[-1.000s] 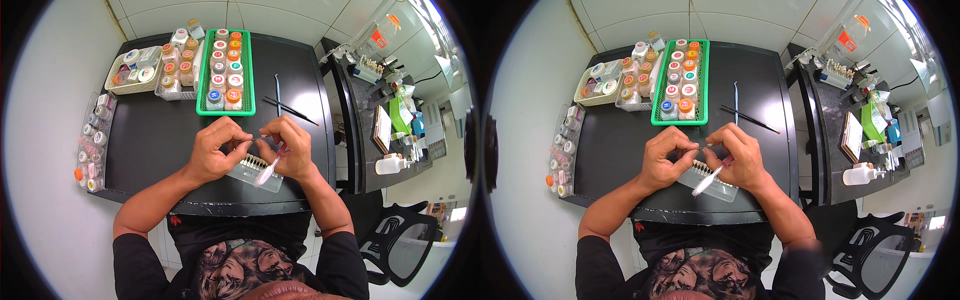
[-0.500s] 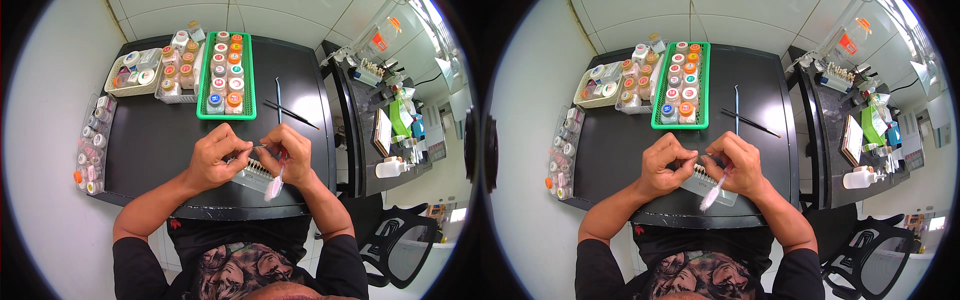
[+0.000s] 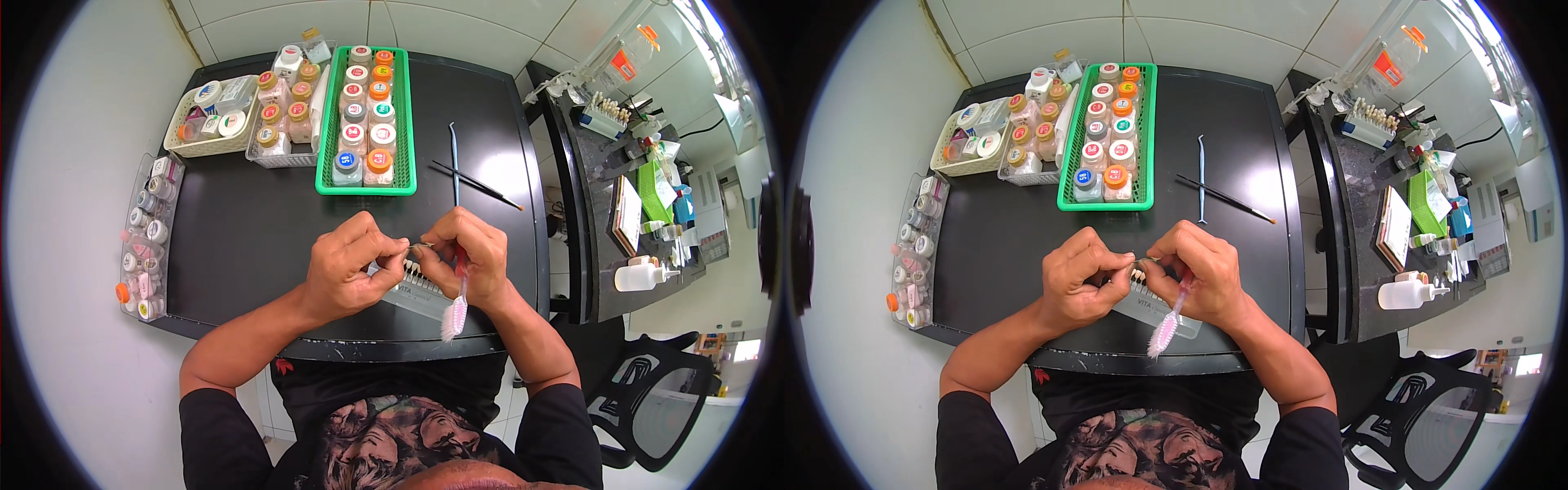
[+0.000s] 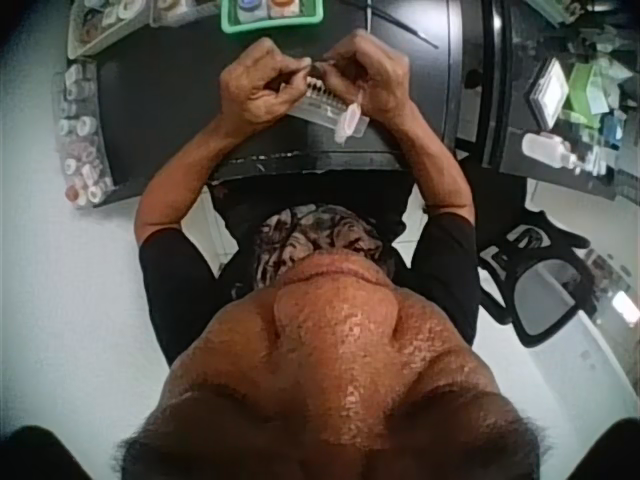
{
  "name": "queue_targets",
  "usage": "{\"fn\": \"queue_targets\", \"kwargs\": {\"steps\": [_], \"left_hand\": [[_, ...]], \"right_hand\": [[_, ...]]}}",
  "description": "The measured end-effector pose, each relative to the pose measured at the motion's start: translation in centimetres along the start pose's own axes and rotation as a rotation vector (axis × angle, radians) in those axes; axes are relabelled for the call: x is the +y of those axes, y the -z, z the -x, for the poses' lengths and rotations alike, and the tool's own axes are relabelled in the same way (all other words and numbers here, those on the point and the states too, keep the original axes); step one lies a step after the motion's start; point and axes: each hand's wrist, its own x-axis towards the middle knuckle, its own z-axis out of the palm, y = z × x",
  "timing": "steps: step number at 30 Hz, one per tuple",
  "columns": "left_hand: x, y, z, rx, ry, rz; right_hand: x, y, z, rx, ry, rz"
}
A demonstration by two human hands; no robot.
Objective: The person cleans a dental bridge with a small brush and then applies different colors from various containers to the bridge using another fine brush, periodically comparing the bridge to a shade guide.
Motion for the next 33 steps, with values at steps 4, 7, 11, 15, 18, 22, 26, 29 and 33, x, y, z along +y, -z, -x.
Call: {"fn": "queue_targets", "kwargs": {"steps": [4, 7, 11, 15, 18, 22, 26, 29, 33], "left_hand": [[0.0, 0.0, 0.0, 0.002, -0.011, -0.024], [-0.1, 0.0, 0.0, -0.004, -0.014, -0.015], [0.5, 0.2, -0.1, -0.04, 0.122, 0.088], [-0.3, -0.3, 0.5, -0.039, 0.333, 0.339], [-0.7, -0.2, 0.4, -0.043, 0.396, 0.411], [-1.0, -0.3, 0.5, -0.042, 0.392, 0.391], [-0.5, -0.1, -0.1, -0.043, 0.273, 0.29], [-0.6, 0.0, -0.1, -0.064, 0.194, 0.246], [-0.9, -0.2, 0.3, -0.075, 0.239, 0.34]], "right_hand": [[0.0, 0.0, 0.1, -0.007, -0.007, 0.004], [0.2, 0.2, 0.2, -0.028, -0.013, 0.02], [0.5, 0.5, -0.1, -0.028, -0.01, 0.017], [0.6, 1.0, -0.5, -0.034, -0.036, 0.015], [0.8, 1.2, -0.4, -0.031, -0.052, 0.017], [0.9, 1.1, -0.5, -0.031, -0.081, 0.017], [0.9, 1.1, -0.4, -0.038, -0.058, 0.022], [0.9, 1.1, -0.4, -0.031, 0.008, 0.031], [0.8, 1.1, -0.5, 0.005, 0.032, 0.028]]}}
